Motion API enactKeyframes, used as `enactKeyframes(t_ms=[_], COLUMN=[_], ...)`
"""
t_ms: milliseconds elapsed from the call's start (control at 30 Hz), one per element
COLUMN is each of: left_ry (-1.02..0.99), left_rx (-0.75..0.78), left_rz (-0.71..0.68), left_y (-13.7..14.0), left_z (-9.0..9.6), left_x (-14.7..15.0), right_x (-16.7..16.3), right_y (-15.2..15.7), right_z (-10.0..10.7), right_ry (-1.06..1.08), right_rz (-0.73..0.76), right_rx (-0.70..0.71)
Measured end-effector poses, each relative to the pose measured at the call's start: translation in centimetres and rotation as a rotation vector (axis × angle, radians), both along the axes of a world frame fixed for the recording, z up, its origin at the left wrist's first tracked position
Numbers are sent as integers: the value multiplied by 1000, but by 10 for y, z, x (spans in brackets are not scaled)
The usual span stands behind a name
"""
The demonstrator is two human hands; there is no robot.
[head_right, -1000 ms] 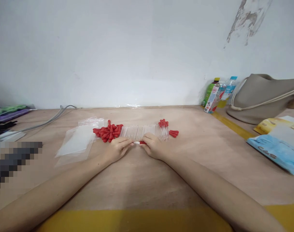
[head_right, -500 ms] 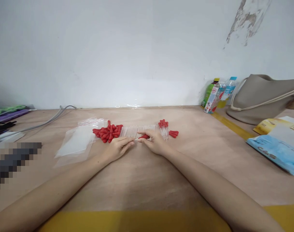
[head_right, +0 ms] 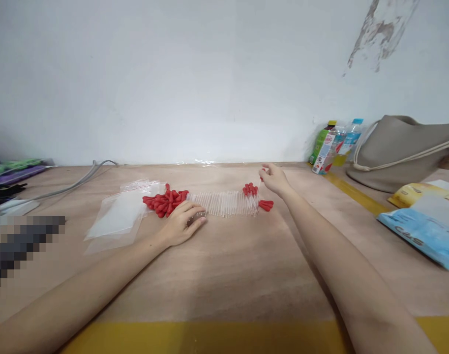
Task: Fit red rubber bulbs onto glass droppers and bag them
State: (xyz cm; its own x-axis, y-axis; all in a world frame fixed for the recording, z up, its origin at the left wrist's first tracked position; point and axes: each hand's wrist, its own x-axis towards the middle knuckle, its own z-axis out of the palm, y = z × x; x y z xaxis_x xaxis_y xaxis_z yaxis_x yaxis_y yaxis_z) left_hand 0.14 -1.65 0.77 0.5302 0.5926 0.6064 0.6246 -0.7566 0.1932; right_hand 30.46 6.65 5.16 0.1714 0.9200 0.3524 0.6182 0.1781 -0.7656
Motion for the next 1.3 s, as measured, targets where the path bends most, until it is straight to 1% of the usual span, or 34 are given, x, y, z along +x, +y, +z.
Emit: enactKeyframes(t_ms=[67,133,233,433,667,767,933,1033,1167,1300], left_ry=[9,20,33,32,31,39,25,-8,-23,-5], left_rx=[-6,-7,-5,4,16,36,69,71,91,80], left_rz=[-7,-7,2,14,34,63,213,273,295,342], left_y=[0,0,-1,-1,-2,-2,0,2,7,17], left_z=[0,1,2,2,2,1,0,-2,-2,2], left_x=[0,0,0,1,1,2,3,1,-2,8], right_x=[2,0,-7,-5,17,29,38,37,36,32], right_y=[6,9,12,9,-3,-8,-13,-12,-10,-13], right_z=[-7,-15,-25,-37,-35,-35,-39,-41,-40,-31], right_ry=[-216,-387,-483,-482,-395,-374,-248,-247,-293,-421], right_rz=[-15,-14,5,20,-15,-24,85,103,109,47], right_rx=[-88,-131,-151,-166,-149,-219,-422,-483,-466,-362])
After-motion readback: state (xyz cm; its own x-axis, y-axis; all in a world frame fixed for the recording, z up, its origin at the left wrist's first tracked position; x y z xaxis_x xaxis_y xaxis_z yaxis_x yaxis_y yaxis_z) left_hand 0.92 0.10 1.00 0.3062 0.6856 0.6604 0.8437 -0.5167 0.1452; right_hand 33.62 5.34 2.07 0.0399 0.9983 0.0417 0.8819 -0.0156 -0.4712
